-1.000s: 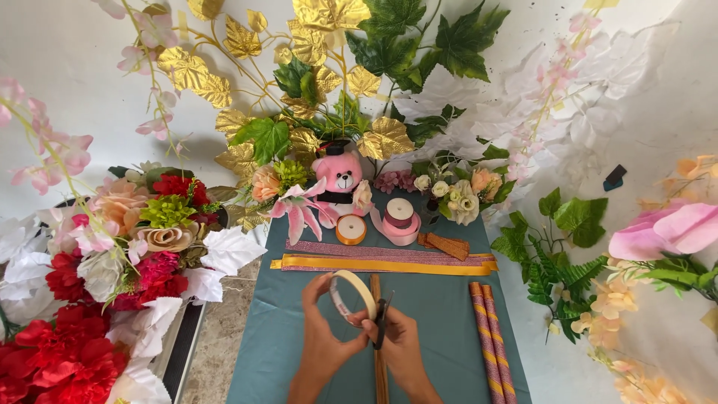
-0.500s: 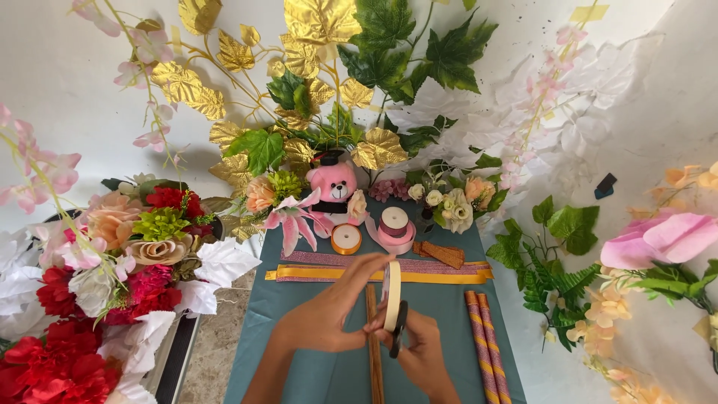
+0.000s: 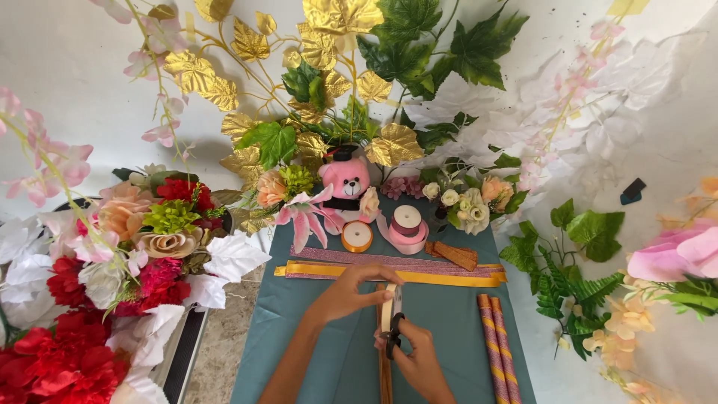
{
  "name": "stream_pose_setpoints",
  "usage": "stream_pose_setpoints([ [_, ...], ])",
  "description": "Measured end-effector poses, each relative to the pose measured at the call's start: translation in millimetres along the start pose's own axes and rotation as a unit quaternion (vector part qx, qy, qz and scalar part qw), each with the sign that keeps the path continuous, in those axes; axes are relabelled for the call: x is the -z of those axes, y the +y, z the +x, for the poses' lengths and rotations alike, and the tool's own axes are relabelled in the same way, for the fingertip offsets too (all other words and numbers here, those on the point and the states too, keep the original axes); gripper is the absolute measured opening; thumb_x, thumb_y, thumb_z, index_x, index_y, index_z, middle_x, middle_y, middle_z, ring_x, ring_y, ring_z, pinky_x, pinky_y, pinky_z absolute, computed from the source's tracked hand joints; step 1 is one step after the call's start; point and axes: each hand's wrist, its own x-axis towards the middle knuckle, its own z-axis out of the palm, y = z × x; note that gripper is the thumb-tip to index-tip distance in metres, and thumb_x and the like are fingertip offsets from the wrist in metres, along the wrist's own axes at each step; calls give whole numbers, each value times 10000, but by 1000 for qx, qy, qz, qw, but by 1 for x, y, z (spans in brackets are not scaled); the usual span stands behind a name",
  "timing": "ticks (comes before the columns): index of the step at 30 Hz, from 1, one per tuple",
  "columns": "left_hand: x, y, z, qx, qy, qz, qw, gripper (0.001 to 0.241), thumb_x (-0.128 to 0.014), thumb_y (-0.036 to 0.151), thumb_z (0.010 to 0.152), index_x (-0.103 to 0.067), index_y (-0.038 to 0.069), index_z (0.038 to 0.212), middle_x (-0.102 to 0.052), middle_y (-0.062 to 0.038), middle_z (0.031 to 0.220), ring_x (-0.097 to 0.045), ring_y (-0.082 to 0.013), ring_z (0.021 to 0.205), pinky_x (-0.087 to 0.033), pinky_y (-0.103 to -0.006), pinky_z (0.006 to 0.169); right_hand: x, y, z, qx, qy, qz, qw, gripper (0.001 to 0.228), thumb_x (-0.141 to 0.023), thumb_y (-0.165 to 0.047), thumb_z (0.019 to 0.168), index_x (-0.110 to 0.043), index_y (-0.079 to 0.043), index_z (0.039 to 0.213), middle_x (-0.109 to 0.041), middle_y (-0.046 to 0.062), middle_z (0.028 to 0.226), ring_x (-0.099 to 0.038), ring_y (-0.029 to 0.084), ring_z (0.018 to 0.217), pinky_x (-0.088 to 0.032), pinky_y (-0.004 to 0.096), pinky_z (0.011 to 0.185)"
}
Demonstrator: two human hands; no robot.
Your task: The person is preparing floral sticks by cutting tape and wrapping it around wooden poles.
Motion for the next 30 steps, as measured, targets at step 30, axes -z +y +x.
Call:
stream_pose_setpoints([
  [30,-10,-24,-18,-134,165,175,961,363,-594,-18,972,-691,83,1306,-731,-134,1216,-695,-316,1092,-552,-362,929,-2,24,20,-56,100,294,949,280,-635,-216,981,-683,51,1052,-753,108,845,-717,184,793,-572,338,778],
])
